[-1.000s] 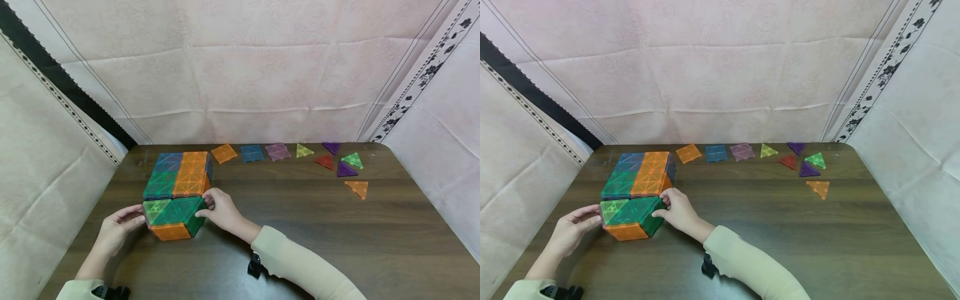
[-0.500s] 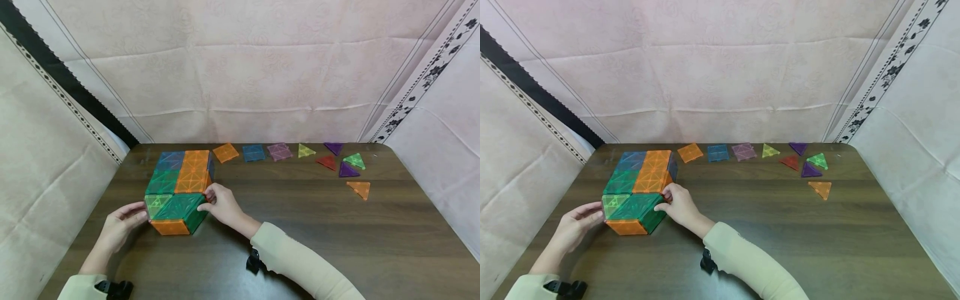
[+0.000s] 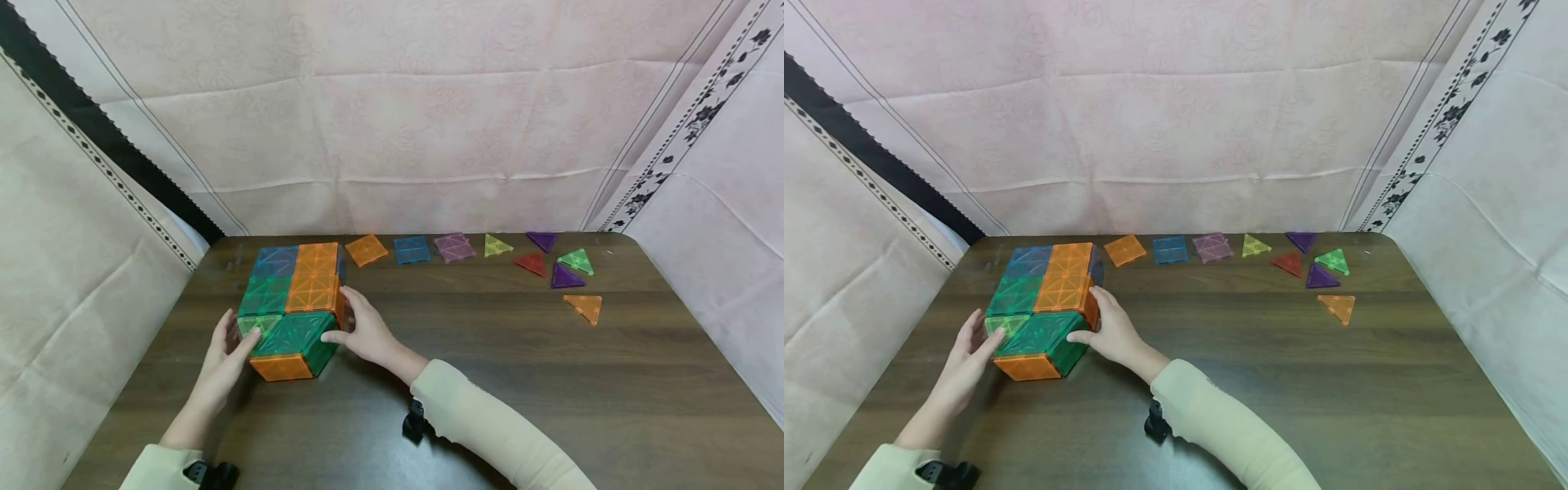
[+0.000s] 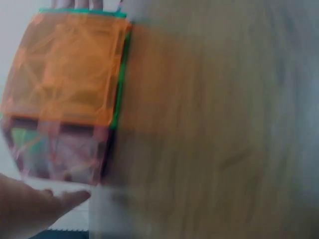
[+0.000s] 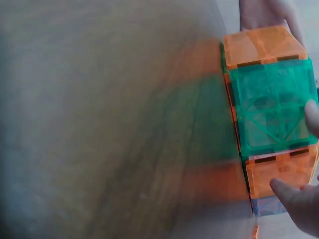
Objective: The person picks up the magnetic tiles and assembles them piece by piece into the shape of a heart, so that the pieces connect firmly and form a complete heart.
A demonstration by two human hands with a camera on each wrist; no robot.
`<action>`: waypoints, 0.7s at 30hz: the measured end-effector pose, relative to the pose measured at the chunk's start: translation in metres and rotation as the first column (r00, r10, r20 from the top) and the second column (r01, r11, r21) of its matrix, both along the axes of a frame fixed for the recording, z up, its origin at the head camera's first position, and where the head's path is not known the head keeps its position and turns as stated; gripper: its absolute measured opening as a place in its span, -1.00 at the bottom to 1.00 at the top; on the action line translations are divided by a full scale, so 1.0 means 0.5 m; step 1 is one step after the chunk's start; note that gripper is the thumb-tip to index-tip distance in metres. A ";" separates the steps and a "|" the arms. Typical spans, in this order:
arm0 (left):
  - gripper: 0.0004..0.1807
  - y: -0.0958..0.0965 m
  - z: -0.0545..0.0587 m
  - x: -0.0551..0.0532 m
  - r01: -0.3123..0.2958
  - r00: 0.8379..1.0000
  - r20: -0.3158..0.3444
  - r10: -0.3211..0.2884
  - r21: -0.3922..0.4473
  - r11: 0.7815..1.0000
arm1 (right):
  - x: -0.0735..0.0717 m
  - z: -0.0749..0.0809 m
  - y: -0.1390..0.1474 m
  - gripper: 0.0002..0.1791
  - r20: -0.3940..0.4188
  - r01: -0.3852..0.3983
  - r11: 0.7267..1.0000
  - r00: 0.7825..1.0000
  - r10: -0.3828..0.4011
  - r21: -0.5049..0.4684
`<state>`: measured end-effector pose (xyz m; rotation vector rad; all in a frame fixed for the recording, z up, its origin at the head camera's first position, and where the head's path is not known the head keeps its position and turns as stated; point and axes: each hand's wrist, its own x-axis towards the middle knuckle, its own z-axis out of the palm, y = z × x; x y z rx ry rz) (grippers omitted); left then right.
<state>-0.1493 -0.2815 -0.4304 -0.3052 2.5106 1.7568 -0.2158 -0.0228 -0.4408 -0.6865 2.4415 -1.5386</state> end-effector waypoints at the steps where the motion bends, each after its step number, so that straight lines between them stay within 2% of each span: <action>1: -0.01 0.003 -0.002 -0.003 -0.005 1.000 0.003 0.005 0.004 1.000 | -0.002 -0.001 0.000 0.03 0.014 -0.014 1.000 1.000 0.014 0.012; 5: -0.01 0.014 -0.006 -0.010 -0.023 1.000 0.022 0.021 0.070 0.997 | -0.003 -0.004 -0.006 0.13 0.064 -0.051 0.997 0.997 0.048 0.049; 9: -0.02 0.021 -0.006 -0.015 -0.015 0.999 0.035 0.009 0.154 0.988 | -0.002 -0.010 -0.010 0.07 0.104 -0.069 0.998 0.992 0.068 0.011; 15: -0.06 0.028 -0.004 -0.023 -0.006 1.000 -0.004 0.007 0.235 0.972 | -0.001 -0.014 -0.008 -0.04 0.079 -0.068 0.997 0.994 0.071 -0.043; 21: -0.06 0.026 -0.007 -0.025 -0.006 1.000 -0.017 0.011 0.258 0.966 | 0.006 -0.019 -0.007 -0.12 0.042 -0.065 0.997 0.997 0.067 -0.048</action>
